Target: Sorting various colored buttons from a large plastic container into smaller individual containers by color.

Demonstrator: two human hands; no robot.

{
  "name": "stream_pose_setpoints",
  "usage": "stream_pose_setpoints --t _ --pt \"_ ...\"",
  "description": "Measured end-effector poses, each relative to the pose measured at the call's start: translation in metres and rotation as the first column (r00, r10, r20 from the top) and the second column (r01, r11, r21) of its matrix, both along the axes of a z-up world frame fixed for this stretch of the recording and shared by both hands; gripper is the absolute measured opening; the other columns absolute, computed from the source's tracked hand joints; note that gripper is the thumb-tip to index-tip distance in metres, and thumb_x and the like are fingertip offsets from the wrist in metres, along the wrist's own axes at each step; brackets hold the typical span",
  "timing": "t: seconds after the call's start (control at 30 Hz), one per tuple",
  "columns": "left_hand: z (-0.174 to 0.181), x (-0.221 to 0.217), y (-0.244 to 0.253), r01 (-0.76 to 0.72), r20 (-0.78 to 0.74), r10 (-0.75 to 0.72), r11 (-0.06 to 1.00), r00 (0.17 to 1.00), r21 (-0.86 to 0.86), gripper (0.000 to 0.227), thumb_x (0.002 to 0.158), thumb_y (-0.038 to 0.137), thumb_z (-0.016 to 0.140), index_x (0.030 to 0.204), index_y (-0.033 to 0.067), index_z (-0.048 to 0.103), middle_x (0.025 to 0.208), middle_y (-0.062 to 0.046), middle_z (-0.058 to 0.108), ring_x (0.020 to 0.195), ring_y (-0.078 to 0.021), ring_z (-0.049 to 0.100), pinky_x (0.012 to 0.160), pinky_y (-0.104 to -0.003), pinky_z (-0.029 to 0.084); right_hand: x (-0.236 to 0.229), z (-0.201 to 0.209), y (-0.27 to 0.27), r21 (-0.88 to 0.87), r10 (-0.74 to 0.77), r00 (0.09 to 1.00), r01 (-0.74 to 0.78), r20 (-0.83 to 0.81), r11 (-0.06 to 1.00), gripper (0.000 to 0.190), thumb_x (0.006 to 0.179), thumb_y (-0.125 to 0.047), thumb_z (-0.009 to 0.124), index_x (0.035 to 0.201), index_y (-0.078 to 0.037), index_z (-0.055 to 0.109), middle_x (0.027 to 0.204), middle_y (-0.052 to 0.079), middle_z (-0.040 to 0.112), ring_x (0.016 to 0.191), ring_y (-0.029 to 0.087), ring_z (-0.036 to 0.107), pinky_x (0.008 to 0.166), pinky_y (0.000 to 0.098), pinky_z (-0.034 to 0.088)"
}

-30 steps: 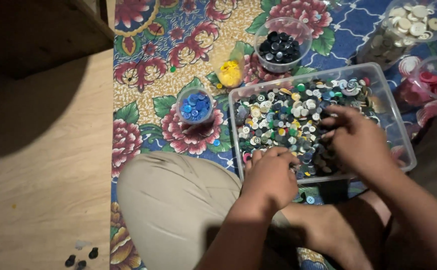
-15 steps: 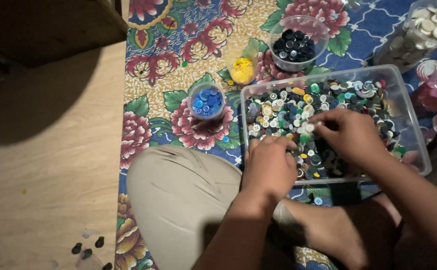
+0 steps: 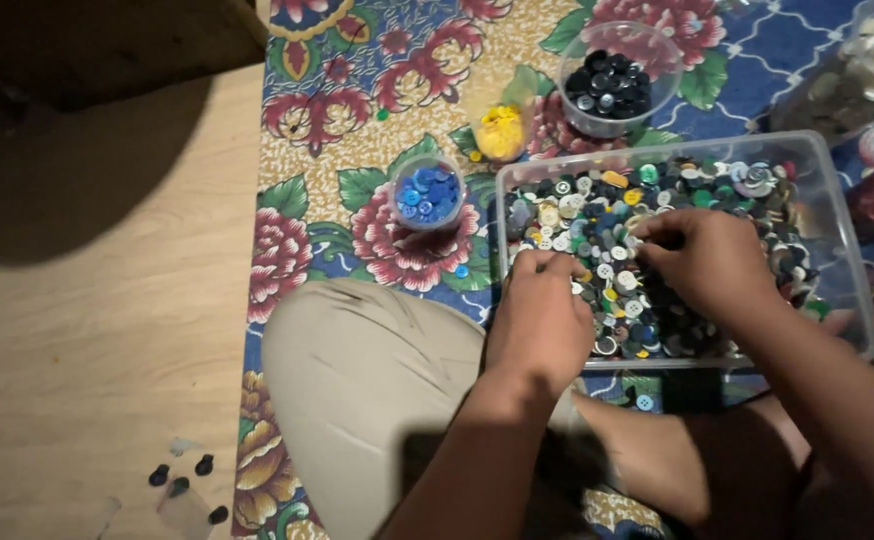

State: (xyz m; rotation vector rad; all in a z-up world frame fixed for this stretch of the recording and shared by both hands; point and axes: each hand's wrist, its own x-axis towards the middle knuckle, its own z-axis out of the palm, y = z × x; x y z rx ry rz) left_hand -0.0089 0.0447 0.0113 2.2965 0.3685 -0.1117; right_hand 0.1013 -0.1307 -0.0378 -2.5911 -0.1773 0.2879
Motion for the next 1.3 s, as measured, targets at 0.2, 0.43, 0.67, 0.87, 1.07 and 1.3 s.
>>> stream_pose_setpoints --t 0.2,0.43,0.67,0.87,1.07,1.3 --pt "0.011 0.002 0.01 -0.028 -0.009 0.028 0.999 1.0 -0.03 0.038 0.083 0.003 0.058 0.118 0.0115 0.07 0.122 -0.012 0.062 0.093 -0.0351 0.069 0.087 -0.045 0.056 -0.028 0.017 -0.005 -0.014 0.08 0.995 -0.08 0.053 0.997 0.012 0.085 -0.016 0.081 0.091 -0.007 0.079 0.087 0.008 0.074 0.063 0.021 0.066 0.063 0.0353 0.053" --pt "-0.003 0.018 0.013 0.021 0.133 -0.028 0.998 0.991 0.057 0.036 0.08 0.003 0.06 0.114 0.0064 0.071 0.112 -0.019 0.067 0.091 -0.0411 0.068 0.083 -0.05 0.056 -0.058 0.026 -0.007 0.191 -0.004 0.998 -0.009 0.064 0.982 0.013 0.086 -0.012 0.081 0.089 -0.002 0.072 0.082 0.006 0.07 0.059 0.018 0.057 0.057 0.0317 0.045" --pt "-0.012 0.049 0.014 0.025 0.042 -0.036 0.97 0.998 0.242 0.027 0.086 0.0 0.056 0.107 0.0058 0.073 0.108 -0.019 0.068 0.087 -0.0441 0.07 0.079 -0.055 0.057 -0.056 0.035 -0.012 0.291 -0.139 0.987 0.158 -0.085 0.944 0.011 0.091 -0.013 0.077 0.098 -0.005 0.077 0.079 0.005 0.071 0.062 0.014 0.057 0.058 0.0281 0.045" --pt "-0.016 0.057 0.01 0.09 -0.073 -0.069 0.94 0.995 0.33 0.021 0.091 0.003 0.055 0.102 0.0069 0.073 0.112 -0.017 0.065 0.086 -0.0408 0.072 0.079 -0.054 0.058 -0.054 0.048 -0.015 0.418 -0.24 0.925 0.35 -0.294 0.838 0.02 0.097 -0.013 0.07 0.116 -0.007 0.075 0.085 0.006 0.073 0.074 0.012 0.063 0.064 0.026 0.048" --pt "-0.024 0.049 0.012 0.122 -0.1 -0.092 0.926 0.991 0.358 0.019 0.095 0.006 0.056 0.104 0.0078 0.072 0.1 -0.017 0.069 0.08 -0.0357 0.073 0.073 -0.051 0.059 -0.047 0.038 -0.016 0.556 -0.26 0.813 0.554 -0.521 0.62 0.03 0.102 -0.008 0.056 0.128 -0.006 0.07 0.096 0.013 0.071 0.076 0.016 0.059 0.062 0.0245 0.043" --pt "0.023 0.034 -0.009 -0.113 -0.084 0.095 0.966 0.992 -0.233 0.015 0.085 0.02 0.074 0.098 0.02 0.082 0.087 0.003 0.082 0.071 -0.0128 0.074 0.066 -0.028 0.057 -0.046 0.058 -0.004 0.547 -0.112 0.59 0.793 -0.8 0.269 0.044 0.101 -0.003 0.039 0.142 0.007 0.051 0.12 0.017 0.056 0.116 0.021 0.059 0.104 0.0276 0.049"
